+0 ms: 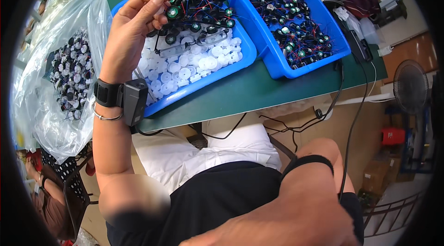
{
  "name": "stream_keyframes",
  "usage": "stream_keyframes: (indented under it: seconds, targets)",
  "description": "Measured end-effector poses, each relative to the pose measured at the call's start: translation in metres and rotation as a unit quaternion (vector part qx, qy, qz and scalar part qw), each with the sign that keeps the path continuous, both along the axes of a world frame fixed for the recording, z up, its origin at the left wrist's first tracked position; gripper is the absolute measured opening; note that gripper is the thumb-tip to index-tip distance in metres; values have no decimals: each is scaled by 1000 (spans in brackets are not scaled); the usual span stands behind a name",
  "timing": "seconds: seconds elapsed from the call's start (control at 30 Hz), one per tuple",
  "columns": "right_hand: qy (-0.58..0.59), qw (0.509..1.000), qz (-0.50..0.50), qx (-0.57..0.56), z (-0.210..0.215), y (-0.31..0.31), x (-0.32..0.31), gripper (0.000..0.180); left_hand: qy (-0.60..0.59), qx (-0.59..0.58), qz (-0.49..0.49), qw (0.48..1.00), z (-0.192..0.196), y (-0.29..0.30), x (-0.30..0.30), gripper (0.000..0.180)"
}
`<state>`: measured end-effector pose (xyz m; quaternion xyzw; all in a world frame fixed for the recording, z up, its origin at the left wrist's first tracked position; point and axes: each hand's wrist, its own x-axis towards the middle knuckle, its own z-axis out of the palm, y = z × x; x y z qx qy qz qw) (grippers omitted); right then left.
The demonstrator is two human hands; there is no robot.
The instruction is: The person sits at a workbench and assembles small electronic components by hand. They pick up a small white plastic cap and a black cylindrical component with wires, then fit the cap onto the component. The person repeats this process, handling the items one at a time and placing the finished units into a blue tray.
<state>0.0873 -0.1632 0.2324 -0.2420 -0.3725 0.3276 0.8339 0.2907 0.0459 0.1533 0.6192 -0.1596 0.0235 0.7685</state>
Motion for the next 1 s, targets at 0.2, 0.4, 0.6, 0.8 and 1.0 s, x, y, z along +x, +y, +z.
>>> stream_keyframes:
  seconds: [0.2, 0.4, 0.6, 0.8, 1.0]
  targets:
    - [-48, 964, 128, -230, -6, -6, 28, 85, -10, -1, -26, 1000, 2, -2, 2, 21]
    - [-157, 787, -398, -444, -39, -83, 35, 29, -9, -2, -16, 1000, -4, 2, 3, 22]
    - [-121, 534, -593, -591, -84, -168, 26, 17, -10, -6, -24, 1000, -1, 0, 3, 18]
    - [-206, 532, -596, -565, -75, -139, 33, 13, 0, -7, 2, 1000, -1, 0, 1, 19]
    - [-401, 614, -528, -429, -30, -61, 78, 8, 15, -4, -14, 1000, 5, -2, -3, 14]
